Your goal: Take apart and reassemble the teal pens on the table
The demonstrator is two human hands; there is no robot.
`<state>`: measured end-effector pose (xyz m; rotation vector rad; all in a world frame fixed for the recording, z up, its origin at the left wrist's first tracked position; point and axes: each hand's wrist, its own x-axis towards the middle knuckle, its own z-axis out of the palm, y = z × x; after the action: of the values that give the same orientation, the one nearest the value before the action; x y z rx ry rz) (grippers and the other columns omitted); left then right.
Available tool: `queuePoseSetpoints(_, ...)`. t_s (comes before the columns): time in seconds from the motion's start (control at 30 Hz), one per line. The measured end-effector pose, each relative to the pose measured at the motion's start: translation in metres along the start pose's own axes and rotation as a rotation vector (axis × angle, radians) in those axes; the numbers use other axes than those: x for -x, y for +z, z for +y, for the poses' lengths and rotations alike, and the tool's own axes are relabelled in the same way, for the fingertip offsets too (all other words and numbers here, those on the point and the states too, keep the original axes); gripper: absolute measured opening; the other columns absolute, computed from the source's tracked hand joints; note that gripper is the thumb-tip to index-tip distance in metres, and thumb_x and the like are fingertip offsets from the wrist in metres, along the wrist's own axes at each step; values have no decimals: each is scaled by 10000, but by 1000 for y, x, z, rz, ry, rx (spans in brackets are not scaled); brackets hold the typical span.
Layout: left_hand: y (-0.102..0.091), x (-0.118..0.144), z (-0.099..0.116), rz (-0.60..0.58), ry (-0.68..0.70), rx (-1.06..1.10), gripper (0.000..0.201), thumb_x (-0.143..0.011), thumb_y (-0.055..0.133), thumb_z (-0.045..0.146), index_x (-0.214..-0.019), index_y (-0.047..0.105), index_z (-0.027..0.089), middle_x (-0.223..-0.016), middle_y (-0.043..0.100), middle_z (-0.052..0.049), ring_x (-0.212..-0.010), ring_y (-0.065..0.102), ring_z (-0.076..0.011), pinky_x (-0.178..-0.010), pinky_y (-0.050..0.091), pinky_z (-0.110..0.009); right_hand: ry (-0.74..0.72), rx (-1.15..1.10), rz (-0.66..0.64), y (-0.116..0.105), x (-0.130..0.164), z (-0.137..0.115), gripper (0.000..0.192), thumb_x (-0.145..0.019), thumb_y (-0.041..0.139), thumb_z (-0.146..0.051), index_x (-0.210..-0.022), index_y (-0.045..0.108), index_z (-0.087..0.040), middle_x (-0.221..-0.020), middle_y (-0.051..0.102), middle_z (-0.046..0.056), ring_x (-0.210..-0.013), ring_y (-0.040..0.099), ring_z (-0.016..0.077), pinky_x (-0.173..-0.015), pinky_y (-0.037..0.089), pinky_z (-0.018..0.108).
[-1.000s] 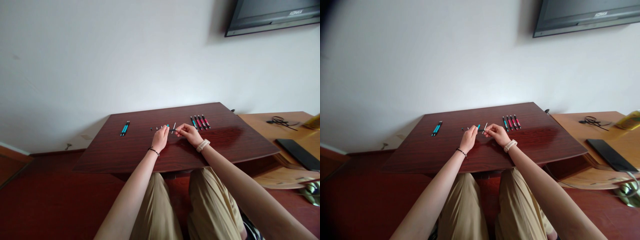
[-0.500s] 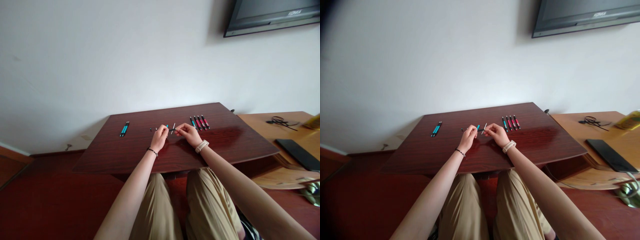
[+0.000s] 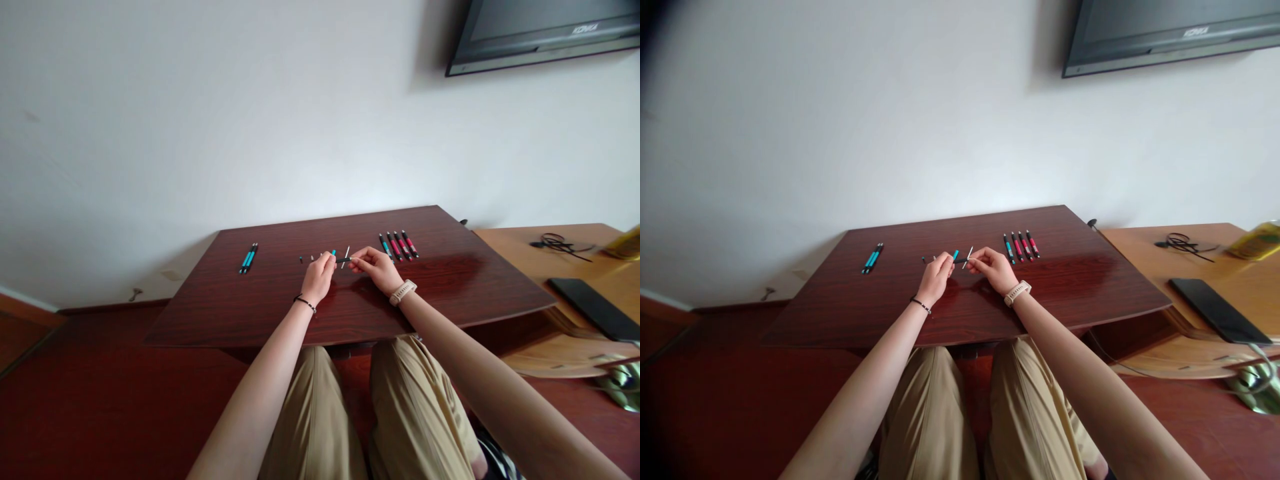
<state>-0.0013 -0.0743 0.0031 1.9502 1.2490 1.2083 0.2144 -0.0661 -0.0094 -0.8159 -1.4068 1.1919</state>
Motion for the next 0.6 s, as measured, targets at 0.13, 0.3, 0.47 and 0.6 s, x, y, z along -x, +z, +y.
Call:
queuePoseSetpoints(0.13, -1, -2, 0, 85, -24, -119, 593, -1098, 395, 641, -690, 536, 235, -642, 604, -23, -586, 528, -181, -645, 331, -315, -23, 16, -30, 3, 1, -2, 452, -849, 859, -626, -984, 699, -225, -934, 813, 78, -833, 767, 218, -791, 648, 371)
queuePoseSetpoints(0.3, -1, 0, 4, 30, -48, -65, 559, -1112, 377, 612, -739, 549, 233, -647, 604, 1, -600, 558, -169, -660, 384, -296, -22, 28, -18, 2, 2, -2, 437, -861, 852, -614, -980, 694, -225, -940, 815, 82, -816, 759, 213, -796, 644, 373)
queuePoseSetpoints(0.47, 1, 0, 2, 14, -24, -46, 465, -1095, 441, 588, -822, 577, 237, -708, 652, -5, -655, 602, -176, -673, 408, -278, -9, 21, -20, 1, 1, -2, 450, -845, 860, -626, -976, 693, -230, -930, 811, 75, -834, 761, 219, -801, 642, 372)
queuePoseSetpoints(0.6, -3, -4, -5, 184, -93, -124, 582, -1107, 371, 614, -716, 558, 225, -682, 649, -31, -632, 575, -178, -641, 357, -297, -18, 17, 10, 2, 2, -3, 463, -841, 857, -642, -969, 688, -230, -932, 807, 74, -814, 753, 215, -796, 639, 378)
